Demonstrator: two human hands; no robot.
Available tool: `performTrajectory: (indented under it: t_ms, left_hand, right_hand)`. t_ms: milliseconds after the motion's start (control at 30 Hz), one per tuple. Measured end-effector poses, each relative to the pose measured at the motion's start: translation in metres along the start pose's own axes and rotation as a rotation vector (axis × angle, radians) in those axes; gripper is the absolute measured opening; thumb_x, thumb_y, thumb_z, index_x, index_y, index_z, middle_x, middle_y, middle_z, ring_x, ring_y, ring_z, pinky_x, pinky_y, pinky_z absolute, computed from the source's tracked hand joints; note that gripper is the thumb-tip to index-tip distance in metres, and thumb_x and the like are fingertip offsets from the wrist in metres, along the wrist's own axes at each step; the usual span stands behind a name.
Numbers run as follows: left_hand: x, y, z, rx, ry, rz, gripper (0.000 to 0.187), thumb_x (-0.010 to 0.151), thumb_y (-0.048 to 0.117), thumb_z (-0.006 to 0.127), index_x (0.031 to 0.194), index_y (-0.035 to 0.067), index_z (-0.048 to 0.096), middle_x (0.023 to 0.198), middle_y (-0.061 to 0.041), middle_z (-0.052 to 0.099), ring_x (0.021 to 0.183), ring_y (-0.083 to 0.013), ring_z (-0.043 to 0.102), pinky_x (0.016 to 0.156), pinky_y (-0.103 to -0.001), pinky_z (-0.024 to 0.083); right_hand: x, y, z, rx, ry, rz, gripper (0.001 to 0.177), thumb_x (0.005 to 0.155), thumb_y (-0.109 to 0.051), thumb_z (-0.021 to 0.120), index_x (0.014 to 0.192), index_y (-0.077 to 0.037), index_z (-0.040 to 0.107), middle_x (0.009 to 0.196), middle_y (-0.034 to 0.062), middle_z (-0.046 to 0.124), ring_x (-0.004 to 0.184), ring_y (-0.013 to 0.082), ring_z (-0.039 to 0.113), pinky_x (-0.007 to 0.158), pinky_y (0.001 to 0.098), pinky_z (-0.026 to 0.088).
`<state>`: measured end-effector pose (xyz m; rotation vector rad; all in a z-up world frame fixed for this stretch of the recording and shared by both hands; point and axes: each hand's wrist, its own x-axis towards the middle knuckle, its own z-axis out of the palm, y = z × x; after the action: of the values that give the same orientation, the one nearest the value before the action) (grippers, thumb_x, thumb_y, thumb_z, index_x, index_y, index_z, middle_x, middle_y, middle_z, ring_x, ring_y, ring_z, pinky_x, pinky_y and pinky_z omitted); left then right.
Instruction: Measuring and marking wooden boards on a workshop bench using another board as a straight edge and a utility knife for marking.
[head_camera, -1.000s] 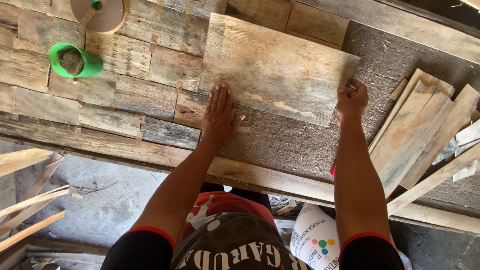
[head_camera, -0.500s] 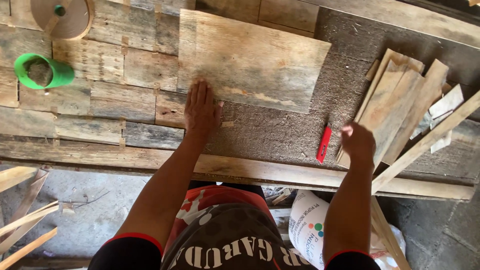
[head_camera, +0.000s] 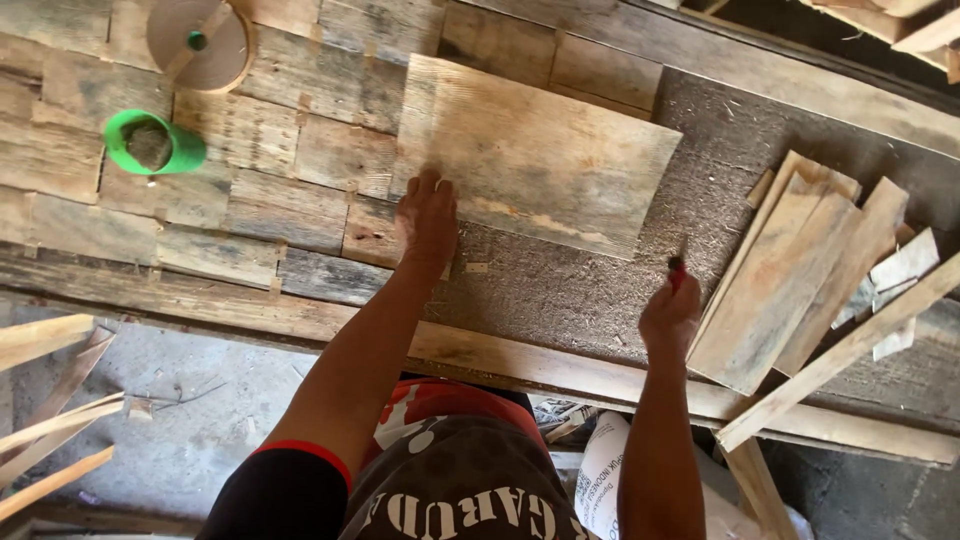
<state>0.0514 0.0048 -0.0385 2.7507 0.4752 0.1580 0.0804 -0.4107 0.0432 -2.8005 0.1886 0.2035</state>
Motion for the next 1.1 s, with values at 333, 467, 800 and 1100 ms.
performTrajectory:
  t_ms: [333, 467, 800, 1100]
  left_hand:
    - [0.024, 0.01, -0.045, -0.03, -0.205, -0.198, 0.082, 0.081, 0.035, 0.087, 0.144, 0.0, 0.048, 0.161, -0.016, 0.028, 0.122, -0.0342, 0.052, 0.099, -0.048, 0.049]
    - [0.023, 0.006, -0.037, -0.078, -0.189, -0.243, 0.085, 0.081, 0.036, 0.086, 0.147, 0.001, 0.045, 0.165, -0.025, 0.018, 0.122, -0.0368, 0.051, 0.1, -0.047, 0.047]
    - [0.027, 0.006, -0.044, -0.04, -0.295, -0.228, 0.097, 0.087, 0.039, 0.081, 0.154, -0.006, 0.028, 0.165, -0.029, 0.013, 0.124, -0.0384, 0.049, 0.106, -0.046, 0.044]
    - [0.028, 0.006, -0.041, -0.054, -0.325, -0.251, 0.1, 0.086, 0.038, 0.082, 0.156, -0.006, 0.026, 0.165, -0.028, 0.011, 0.13, -0.0395, 0.046, 0.109, -0.048, 0.042]
  right_hand:
    - [0.04, -0.277, 0.029, -0.042, -0.507, -0.483, 0.032, 0.108, -0.017, 0.048, 0.138, -0.021, 0.06, 0.116, 0.0109, 0.071, 0.085, 0.0314, 0.072, 0.076, 0.0464, 0.057]
    - [0.057, -0.315, 0.07, 0.025, -0.349, -0.888, 0.034, 0.1, -0.01, 0.057, 0.133, -0.017, 0.061, 0.112, 0.0121, 0.071, 0.099, 0.0354, 0.07, 0.082, 0.0486, 0.056]
    - [0.069, -0.349, 0.092, -0.09, -0.369, -0.969, 0.032, 0.098, -0.009, 0.06, 0.129, -0.017, 0.063, 0.114, 0.0092, 0.07, 0.102, 0.0334, 0.069, 0.082, 0.0479, 0.056]
    - [0.073, -0.35, 0.101, -0.181, -0.397, -0.974, 0.04, 0.094, -0.004, 0.065, 0.132, -0.016, 0.062, 0.114, 0.0082, 0.07, 0.102, 0.03, 0.069, 0.083, 0.0459, 0.057]
